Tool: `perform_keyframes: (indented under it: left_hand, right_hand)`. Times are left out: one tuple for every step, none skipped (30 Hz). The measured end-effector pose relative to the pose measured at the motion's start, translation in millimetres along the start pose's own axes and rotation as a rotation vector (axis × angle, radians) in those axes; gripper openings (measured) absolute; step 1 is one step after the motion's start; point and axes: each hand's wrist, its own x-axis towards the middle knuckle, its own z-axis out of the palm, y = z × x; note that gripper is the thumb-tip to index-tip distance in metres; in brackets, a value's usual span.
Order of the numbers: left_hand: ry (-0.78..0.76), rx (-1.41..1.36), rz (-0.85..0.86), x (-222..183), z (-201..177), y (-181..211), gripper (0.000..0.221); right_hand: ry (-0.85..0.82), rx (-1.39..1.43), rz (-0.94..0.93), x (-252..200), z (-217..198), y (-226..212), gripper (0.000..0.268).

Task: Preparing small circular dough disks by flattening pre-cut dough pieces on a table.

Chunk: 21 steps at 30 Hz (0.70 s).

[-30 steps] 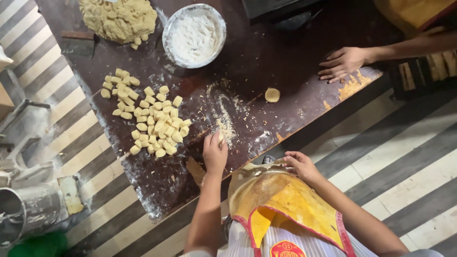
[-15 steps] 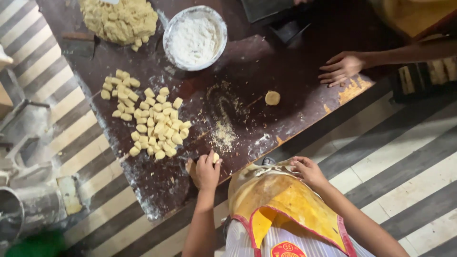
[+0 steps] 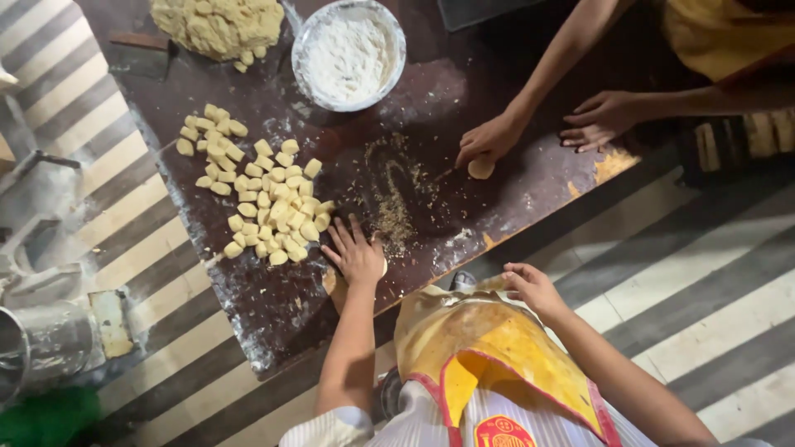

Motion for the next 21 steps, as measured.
perform_keyframes:
  left_hand:
    - [0.01,-0.001,0.007,4.6,-1.3,-2.6,0.077]
    - [-0.083,-0.049,-0.006,9.6,-2.2,-4.5,0.077]
    - [-0.187,-0.093,-0.014,10.8,-2.2,-6.9,0.078]
    - [-0.189,-0.09,-0.003,12.7,3.9,-11.0,0.078]
    - [-0.158,-0.264,-0.049,15.2,9.2,-16.7,0.072]
    - [-0.127,-0.439,-0.095,17.8,14.1,-23.5,0.066]
    - [-0.122,-0.439,-0.091,15.0,12.5,-22.6,0.066]
    - [-0.031,-0.219,-0.005,12.4,10.6,-22.4,0.07]
    - [0.054,-0.001,0.085,8.5,9.9,-20.6,0.074]
    - [0.054,-0.004,0.09,7.8,10.0,-23.4,0.074]
    - [0.043,-0.052,0.076,12.5,9.6,-23.5,0.073]
    - [0.031,-0.1,0.063,17.8,9.3,-23.8,0.072]
    - [0.033,-0.099,0.071,23.4,11.5,-29.2,0.072]
    - [0.082,-0.231,0.059,29.5,14.6,-35.1,0.067]
    - [0.125,-0.367,0.036,28.8,20.9,-41.6,0.063]
    - [0.121,-0.37,0.033,31.5,14.8,-33.5,0.063]
    - [0.203,-0.306,0.061,33.9,7.9,-27.2,0.063]
    - [0.285,-0.241,0.089,36.3,0.6,-21.0,0.063]
    - [0.281,-0.241,0.085,30.7,1.2,-20.5,0.063]
    - [0.318,-0.095,0.17,24.5,0.6,-19.4,0.062]
    - [0.371,0.041,0.266,32.5,-2.2,-9.3,0.061]
  right_hand:
    - [0.001,0.004,-0.011,1.3,1.0,-2.3,0.038]
    - [0.002,0.014,-0.015,3.2,1.3,-4.7,0.038]
    - [0.012,0.029,-0.01,-1.0,1.3,-2.9,0.038]
    - [0.019,0.037,-0.012,-1.0,-1.2,5.9,0.038]
    - [0.029,0.061,-0.007,1.4,-2.5,13.1,0.037]
    - [0.039,0.084,-0.002,3.6,-2.8,20.6,0.037]
    - [0.038,0.085,-0.007,3.0,-0.4,22.8,0.037]
    - [0.028,0.074,-0.005,2.4,2.6,25.1,0.037]
    - [0.024,0.063,0.0,-1.2,4.0,28.0,0.037]
    - [0.03,0.064,-0.003,-12.0,10.0,21.8,0.037]
    - [0.031,0.002,0.024,-16.2,14.8,9.5,0.036]
    - [0.034,-0.06,0.05,-20.3,19.9,-2.8,0.036]
    - [0.038,-0.055,0.047,-19.1,25.7,-4.2,0.036]
    - [0.061,-0.065,0.066,-17.1,31.9,-5.1,0.037]
    - [0.082,-0.085,0.093,-18.3,34.8,-4.3,0.037]
    - [0.084,-0.089,0.097,-11.6,34.6,-0.4,0.037]
    - [0.057,-0.088,0.049,-5.0,35.8,3.8,0.037]
    - [0.029,-0.086,0.001,1.3,37.1,7.9,0.037]
    - [0.028,-0.089,0.006,3.0,43.6,15.8,0.037]
    - [-0.008,-0.112,-0.033,3.5,49.7,22.9,0.037]
    - [-0.036,-0.134,-0.096,14.6,53.6,19.3,0.037]
